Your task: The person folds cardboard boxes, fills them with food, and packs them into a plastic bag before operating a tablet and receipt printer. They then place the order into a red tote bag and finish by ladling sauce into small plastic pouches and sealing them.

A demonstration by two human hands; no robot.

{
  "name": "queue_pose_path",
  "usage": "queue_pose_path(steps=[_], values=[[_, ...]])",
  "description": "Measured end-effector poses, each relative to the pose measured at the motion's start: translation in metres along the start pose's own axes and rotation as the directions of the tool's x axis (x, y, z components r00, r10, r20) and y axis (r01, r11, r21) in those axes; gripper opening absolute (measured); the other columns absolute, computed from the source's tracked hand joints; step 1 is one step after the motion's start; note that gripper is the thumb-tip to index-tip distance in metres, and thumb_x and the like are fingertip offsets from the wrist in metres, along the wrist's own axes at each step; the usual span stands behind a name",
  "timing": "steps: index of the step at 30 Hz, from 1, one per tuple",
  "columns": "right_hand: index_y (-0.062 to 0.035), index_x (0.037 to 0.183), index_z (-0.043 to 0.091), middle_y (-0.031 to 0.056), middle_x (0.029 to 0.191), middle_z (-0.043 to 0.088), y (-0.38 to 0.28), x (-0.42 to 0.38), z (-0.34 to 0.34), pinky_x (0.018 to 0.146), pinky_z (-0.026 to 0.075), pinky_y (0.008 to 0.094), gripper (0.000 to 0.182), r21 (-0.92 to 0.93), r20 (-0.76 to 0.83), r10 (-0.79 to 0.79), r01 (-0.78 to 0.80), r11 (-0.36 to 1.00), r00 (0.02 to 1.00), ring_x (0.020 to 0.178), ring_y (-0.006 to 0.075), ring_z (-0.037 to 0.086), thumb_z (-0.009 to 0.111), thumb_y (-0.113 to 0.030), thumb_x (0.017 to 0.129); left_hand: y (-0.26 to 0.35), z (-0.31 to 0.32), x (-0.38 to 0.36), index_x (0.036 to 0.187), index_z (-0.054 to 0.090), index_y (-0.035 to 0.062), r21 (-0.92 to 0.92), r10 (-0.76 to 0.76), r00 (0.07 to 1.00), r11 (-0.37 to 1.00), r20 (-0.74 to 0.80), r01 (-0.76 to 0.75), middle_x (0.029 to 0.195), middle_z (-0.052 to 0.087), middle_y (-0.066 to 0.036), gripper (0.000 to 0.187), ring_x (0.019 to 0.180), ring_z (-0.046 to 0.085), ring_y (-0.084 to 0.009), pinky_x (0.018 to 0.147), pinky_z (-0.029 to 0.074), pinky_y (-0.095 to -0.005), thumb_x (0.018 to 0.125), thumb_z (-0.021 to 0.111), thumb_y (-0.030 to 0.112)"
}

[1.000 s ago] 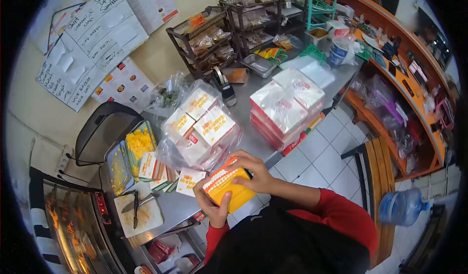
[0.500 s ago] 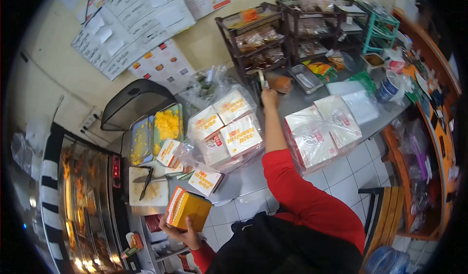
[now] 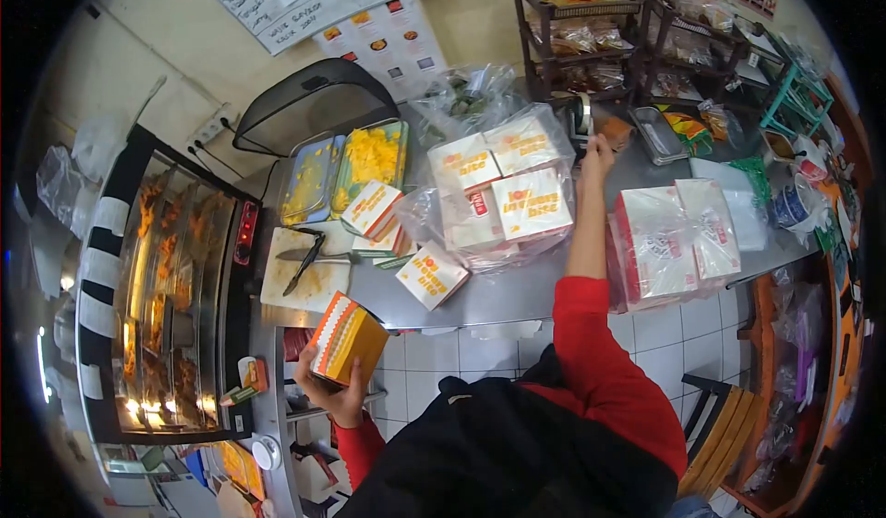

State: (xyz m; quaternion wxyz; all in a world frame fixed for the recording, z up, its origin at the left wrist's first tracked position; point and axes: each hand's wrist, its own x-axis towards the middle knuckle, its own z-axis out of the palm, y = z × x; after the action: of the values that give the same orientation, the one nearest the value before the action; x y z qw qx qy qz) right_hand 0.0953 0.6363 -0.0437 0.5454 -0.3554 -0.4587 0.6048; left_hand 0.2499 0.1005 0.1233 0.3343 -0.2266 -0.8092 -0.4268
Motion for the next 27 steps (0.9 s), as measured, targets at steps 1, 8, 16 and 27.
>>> queue_pose_path(steps=[1, 8, 16, 27], values=[[-0.0010, 0.086, 0.066, 0.0133, 0.108, 0.061, 0.014, -0.010, -0.004, 0.087, 0.045, 0.0359, 0.012, -0.017, -0.049, -0.227, 0.226, 0.974, 0.973, 0.102, 0.0255, 0.056, 0.066, -0.011, 0.080, -0.001, -0.004, 0.003, 0.120, 0.043, 0.0027, 0.004, 0.018, 1.000, 1.000, -0.021, -0.018, 0.112, 0.047, -0.010, 0.058, 0.106, 0.050, -0.0218, 0.094, 0.039, -0.0345, 0.073, 0.075, 0.007], [-0.0077, 0.115, 0.055, 0.0118, 0.101, 0.061, 0.069, 0.026, -0.063, 0.091, 0.042, 0.0377, 0.039, 0.201, 0.843, 0.306, -0.787, 0.583, 0.442, 0.102, 0.0239, 0.056, 0.053, -0.037, 0.090, -0.026, -0.042, -0.004, 0.117, 0.044, 0.0000, 0.053, -0.007, 1.000, 0.999, 0.010, 0.007, 0.110, 0.052, -0.015, 0.066, 0.104, 0.053, -0.0247, 0.092, 0.041, -0.0371, 0.065, 0.081, 0.014], [-0.0054, 0.114, 0.053, 0.0128, 0.108, 0.058, -0.013, -0.001, -0.061, 0.091, 0.043, 0.0347, 0.041, -0.063, 0.369, 0.457, -0.469, 0.881, 0.809, 0.104, 0.0240, 0.055, 0.048, -0.040, 0.093, -0.036, -0.058, 0.000, 0.111, 0.048, 0.0029, -0.012, 0.042, 0.999, 0.999, -0.035, -0.042, 0.104, 0.059, -0.021, 0.059, 0.092, 0.061, -0.0301, 0.080, 0.049, -0.0359, 0.063, 0.082, 0.011], [-0.0002, 0.115, 0.046, 0.0169, 0.130, 0.047, -0.263, -0.159, -0.034, 0.100, 0.041, 0.0360, 0.025, 0.087, 0.201, -0.743, 0.744, 0.663, 0.639, 0.118, 0.0262, 0.048, 0.048, -0.016, 0.096, -0.049, -0.068, 0.007, 0.106, 0.056, 0.0097, 0.051, 0.213, 0.977, 0.976, -0.023, -0.212, 0.108, 0.061, -0.019, 0.052, 0.087, 0.065, -0.0315, 0.068, 0.054, -0.0342, 0.061, 0.082, 0.013]])
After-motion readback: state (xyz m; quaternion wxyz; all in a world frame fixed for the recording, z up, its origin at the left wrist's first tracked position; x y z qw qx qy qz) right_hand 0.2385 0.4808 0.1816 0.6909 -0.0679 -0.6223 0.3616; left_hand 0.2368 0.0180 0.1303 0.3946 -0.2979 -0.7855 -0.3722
